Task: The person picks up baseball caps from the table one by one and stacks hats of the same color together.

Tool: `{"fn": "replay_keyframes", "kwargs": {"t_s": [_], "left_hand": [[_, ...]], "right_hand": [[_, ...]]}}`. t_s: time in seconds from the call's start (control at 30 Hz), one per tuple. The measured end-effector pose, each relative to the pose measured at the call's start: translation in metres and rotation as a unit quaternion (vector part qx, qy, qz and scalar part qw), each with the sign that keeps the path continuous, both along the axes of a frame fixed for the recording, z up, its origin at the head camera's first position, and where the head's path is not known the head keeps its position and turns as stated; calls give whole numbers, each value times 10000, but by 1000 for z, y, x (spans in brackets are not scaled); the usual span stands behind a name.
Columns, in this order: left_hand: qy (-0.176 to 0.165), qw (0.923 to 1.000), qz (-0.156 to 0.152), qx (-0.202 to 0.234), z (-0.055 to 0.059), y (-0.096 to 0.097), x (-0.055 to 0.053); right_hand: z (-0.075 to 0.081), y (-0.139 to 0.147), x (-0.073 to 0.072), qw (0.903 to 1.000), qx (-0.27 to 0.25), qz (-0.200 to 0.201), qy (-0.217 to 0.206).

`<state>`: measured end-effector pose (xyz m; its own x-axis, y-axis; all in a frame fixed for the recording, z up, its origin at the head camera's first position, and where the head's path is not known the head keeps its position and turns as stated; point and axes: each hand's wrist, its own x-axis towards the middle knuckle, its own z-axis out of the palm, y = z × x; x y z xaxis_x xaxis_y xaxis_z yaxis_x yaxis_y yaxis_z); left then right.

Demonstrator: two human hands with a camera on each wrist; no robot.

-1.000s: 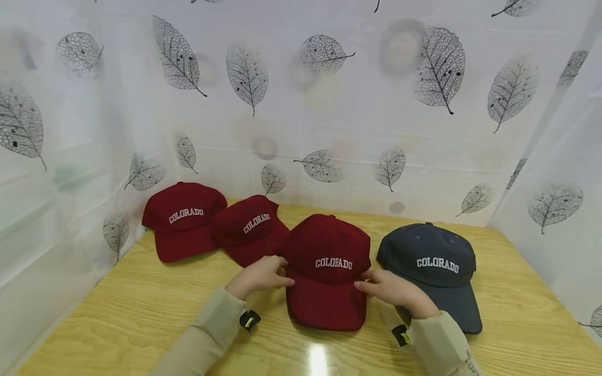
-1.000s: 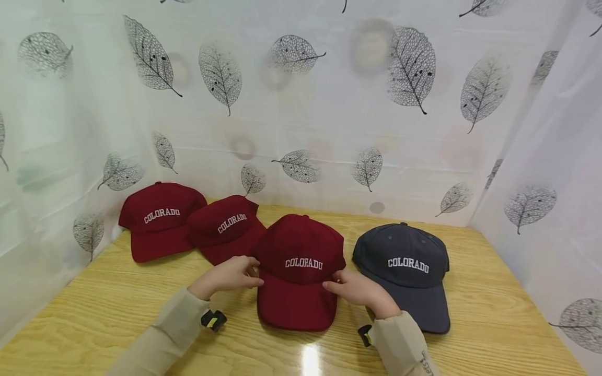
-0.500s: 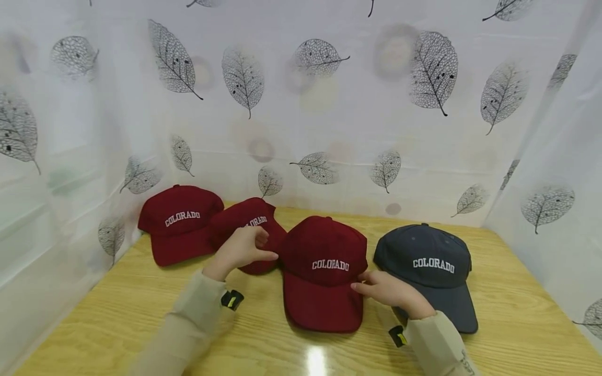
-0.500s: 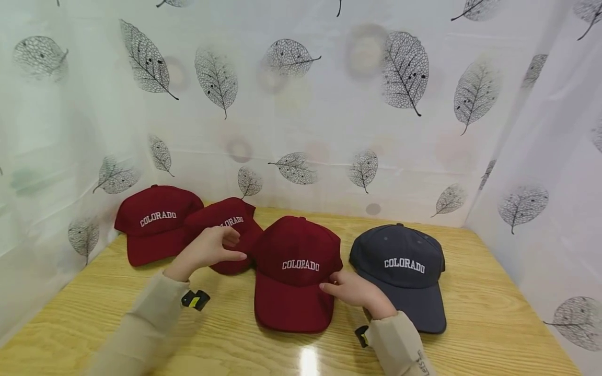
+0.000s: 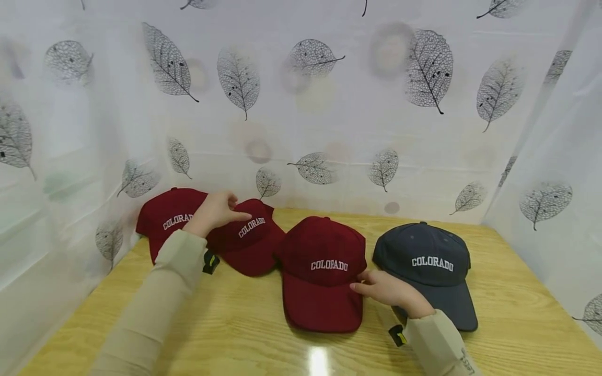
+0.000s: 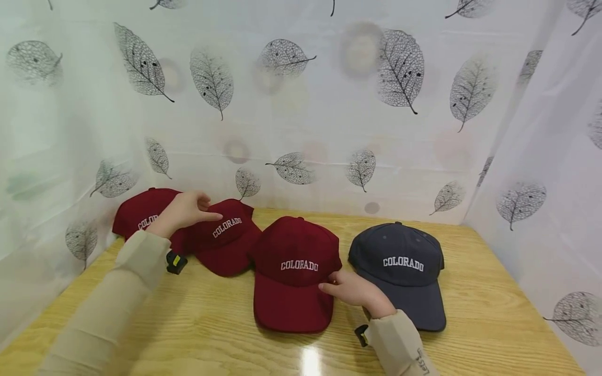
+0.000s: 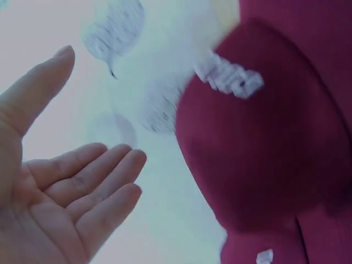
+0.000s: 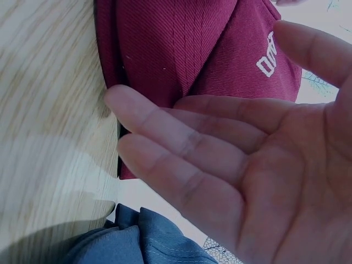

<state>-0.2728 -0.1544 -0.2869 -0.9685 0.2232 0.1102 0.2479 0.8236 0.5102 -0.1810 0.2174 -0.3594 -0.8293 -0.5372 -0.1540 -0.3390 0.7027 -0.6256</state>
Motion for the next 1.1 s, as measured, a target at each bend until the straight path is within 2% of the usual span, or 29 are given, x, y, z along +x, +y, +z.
{"fn": "replay_keyframes", "kwargs": {"t_s": [0.1, 0.23, 0.47, 0.6, 0.77, 0.97, 1.1], "left_hand": [[81, 9999, 122, 6, -1, -10, -8], [96, 9997, 222, 31, -10, -21, -17], [-435, 9983, 368, -137, -34, -38, -31], [-867, 9955, 389, 66, -45, -44, -36], [-1451, 9849, 690, 647, -54, -49, -36], [-2126, 9597, 838, 1635, -58, -51, -35], [-2209, 9514, 847, 1969, -55, -50, -34]], "right_hand": [[0, 0, 0, 10000, -9, -25, -31], [1, 0, 1, 9999, 21, -105, -62], [2, 0, 3, 9996, -14, -198, -189], [3, -1, 2, 9996, -80, -170, -202], [3, -2, 1, 9998, -84, -94, -163], [3, -3, 2, 9997, -97, -82, -194], [3, -2, 2, 9999, -28, -55, -110]]}}
